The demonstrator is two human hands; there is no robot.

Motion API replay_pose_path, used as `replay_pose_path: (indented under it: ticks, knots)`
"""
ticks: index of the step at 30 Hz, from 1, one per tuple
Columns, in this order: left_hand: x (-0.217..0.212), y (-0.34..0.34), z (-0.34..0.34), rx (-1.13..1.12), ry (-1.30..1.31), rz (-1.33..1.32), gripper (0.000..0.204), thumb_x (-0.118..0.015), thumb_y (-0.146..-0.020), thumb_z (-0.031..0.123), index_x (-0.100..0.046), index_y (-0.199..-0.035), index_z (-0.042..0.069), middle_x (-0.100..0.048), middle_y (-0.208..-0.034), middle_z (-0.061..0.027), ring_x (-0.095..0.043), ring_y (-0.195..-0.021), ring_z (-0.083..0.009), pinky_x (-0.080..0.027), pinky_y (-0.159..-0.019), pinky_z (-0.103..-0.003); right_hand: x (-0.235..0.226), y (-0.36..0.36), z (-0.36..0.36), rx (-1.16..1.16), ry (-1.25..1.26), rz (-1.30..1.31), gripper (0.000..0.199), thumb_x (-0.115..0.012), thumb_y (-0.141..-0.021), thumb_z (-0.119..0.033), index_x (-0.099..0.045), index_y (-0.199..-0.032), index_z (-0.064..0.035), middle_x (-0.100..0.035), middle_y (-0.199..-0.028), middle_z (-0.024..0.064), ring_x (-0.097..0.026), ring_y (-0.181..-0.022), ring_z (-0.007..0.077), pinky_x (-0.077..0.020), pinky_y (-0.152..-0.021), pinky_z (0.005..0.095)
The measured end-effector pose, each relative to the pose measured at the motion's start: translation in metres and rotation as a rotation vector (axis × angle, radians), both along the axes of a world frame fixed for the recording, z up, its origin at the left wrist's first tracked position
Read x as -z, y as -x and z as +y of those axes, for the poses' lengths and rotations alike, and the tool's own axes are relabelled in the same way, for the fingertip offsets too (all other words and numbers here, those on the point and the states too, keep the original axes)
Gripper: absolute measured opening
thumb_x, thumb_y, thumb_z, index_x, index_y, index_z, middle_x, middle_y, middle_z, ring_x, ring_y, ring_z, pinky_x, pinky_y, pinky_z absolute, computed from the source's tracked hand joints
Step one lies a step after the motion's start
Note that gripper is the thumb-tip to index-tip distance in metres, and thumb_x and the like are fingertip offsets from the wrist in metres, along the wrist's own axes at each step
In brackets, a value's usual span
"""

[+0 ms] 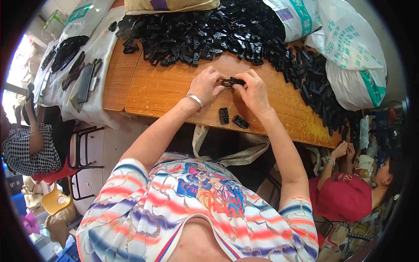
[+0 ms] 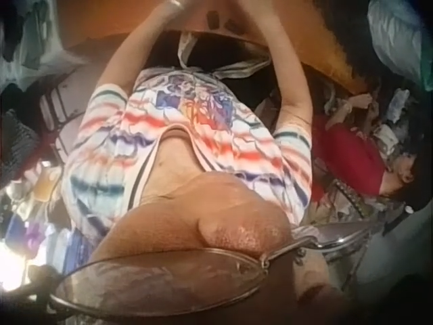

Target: Assembling small black plastic components by snapping pieces together at a workbench.

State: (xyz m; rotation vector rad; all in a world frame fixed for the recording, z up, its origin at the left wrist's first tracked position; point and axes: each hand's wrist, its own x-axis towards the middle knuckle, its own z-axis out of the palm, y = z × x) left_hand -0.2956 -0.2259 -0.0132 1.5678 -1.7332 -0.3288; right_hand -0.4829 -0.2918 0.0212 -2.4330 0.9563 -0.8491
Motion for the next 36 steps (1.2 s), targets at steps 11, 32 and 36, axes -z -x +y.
replay_pose_path:
  ticks: [11, 32, 36]
  knots:
    - [0.001, 0.000, 0.000, -0.006, 0.027, -0.038, 0.022, -0.073, -0.080, 0.014, -0.066, -0.101, 0.010, -0.059, -0.102, -0.0063, -0.061, -0.098, -0.0269, -0.052, -0.082, -0.038, 0.006, -0.007, 0.007, -0.085, 0.155, 0.085, 0.025, -0.072, -0.076, -0.006, -0.070, -0.102, -0.0071, -0.063, -0.094, 0.0086, -0.061, -0.093, 0.0299, -0.0521, -0.077, 0.0388]
    - [-0.025, -0.045, -0.062, -0.348, 0.090, -0.244, 0.021, -0.078, -0.078, 0.018, -0.066, -0.092, 0.008, -0.061, -0.100, -0.0102, -0.062, -0.093, -0.0285, -0.054, -0.079, -0.037, 0.002, 0.027, -0.076, 0.243, 0.298, 0.247, 0.021, -0.070, -0.083, -0.005, -0.071, -0.104, -0.0058, -0.063, -0.105, 0.0100, -0.067, -0.088, 0.0315, -0.0550, -0.077, 0.0392]
    - [-0.028, -0.035, -0.052, -0.278, 0.274, -0.289, 0.015, -0.075, -0.079, 0.016, -0.064, -0.084, 0.007, -0.062, -0.091, -0.0081, -0.061, -0.085, -0.0288, -0.052, -0.079, -0.038, 0.005, 0.020, -0.082, 0.236, 0.277, 0.347, 0.019, -0.072, -0.082, -0.005, -0.068, -0.101, -0.0059, -0.062, -0.106, 0.0098, -0.067, -0.089, 0.0326, -0.0555, -0.076, 0.0407]
